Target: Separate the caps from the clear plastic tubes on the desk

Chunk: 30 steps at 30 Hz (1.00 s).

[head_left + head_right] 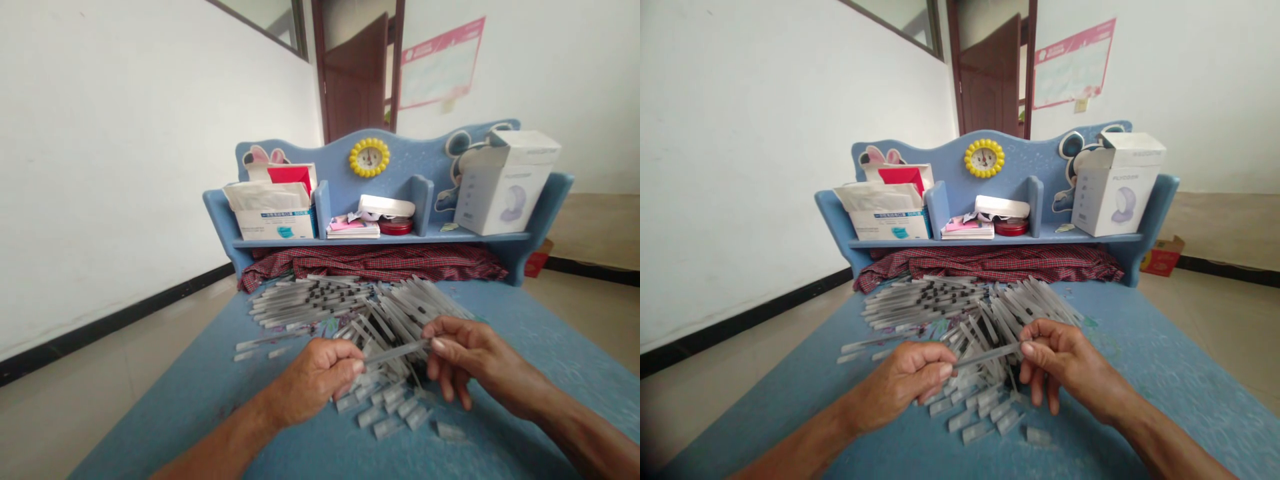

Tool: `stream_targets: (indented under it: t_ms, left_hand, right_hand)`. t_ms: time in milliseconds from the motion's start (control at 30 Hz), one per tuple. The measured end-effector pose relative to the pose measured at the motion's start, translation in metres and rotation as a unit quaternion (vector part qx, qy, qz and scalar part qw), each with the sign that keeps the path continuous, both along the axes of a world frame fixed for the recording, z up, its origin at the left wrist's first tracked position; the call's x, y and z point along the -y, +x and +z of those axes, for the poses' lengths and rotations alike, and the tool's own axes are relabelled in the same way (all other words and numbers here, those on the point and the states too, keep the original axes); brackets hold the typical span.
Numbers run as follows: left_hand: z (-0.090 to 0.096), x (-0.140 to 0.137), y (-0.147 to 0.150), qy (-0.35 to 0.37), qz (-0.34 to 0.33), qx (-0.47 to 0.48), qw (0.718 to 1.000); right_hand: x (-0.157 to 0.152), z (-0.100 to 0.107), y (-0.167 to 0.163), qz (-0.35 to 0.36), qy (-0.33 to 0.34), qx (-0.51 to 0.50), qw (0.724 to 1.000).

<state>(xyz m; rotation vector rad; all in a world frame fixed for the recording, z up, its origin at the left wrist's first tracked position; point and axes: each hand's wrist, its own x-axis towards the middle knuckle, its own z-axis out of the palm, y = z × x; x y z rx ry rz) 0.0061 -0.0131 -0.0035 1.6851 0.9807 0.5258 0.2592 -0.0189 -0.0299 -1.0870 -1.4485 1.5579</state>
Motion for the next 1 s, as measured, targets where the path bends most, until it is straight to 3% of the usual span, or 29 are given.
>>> stream_targets:
  t_ms: [167,333,600,700,900,1000]
  left_hand:
    - [-0.001,0.000,-0.001,0.003,0.006,0.001,1.000]
    - [0.002,-0.003,-0.002,0.004,0.002,-0.016,1.000]
    - [-0.003,-0.002,0.001,0.001,0.001,-0.027,1.000]
    - [0.005,-0.005,-0.005,0.005,0.001,-0.043,0.999]
    - [0.034,-0.032,-0.050,0.062,0.063,-0.112,0.990]
    - [0.038,-0.044,-0.066,0.103,0.140,-0.131,0.976]
  right_hand:
    - [-0.001,-0.001,0.001,-0.014,-0.005,0.015,1.000]
    - [-0.003,0.002,0.007,-0.016,-0.005,-0.044,0.999]
    - [-0.003,0.002,0.000,-0.086,0.029,-0.063,0.994]
    - [-0.005,0.006,0.006,-0.122,0.055,-0.067,0.989]
    - [-0.014,0.018,0.030,-0.311,0.176,-0.100,0.929]
    - [-0.013,0.015,0.029,-0.357,0.253,-0.011,0.899]
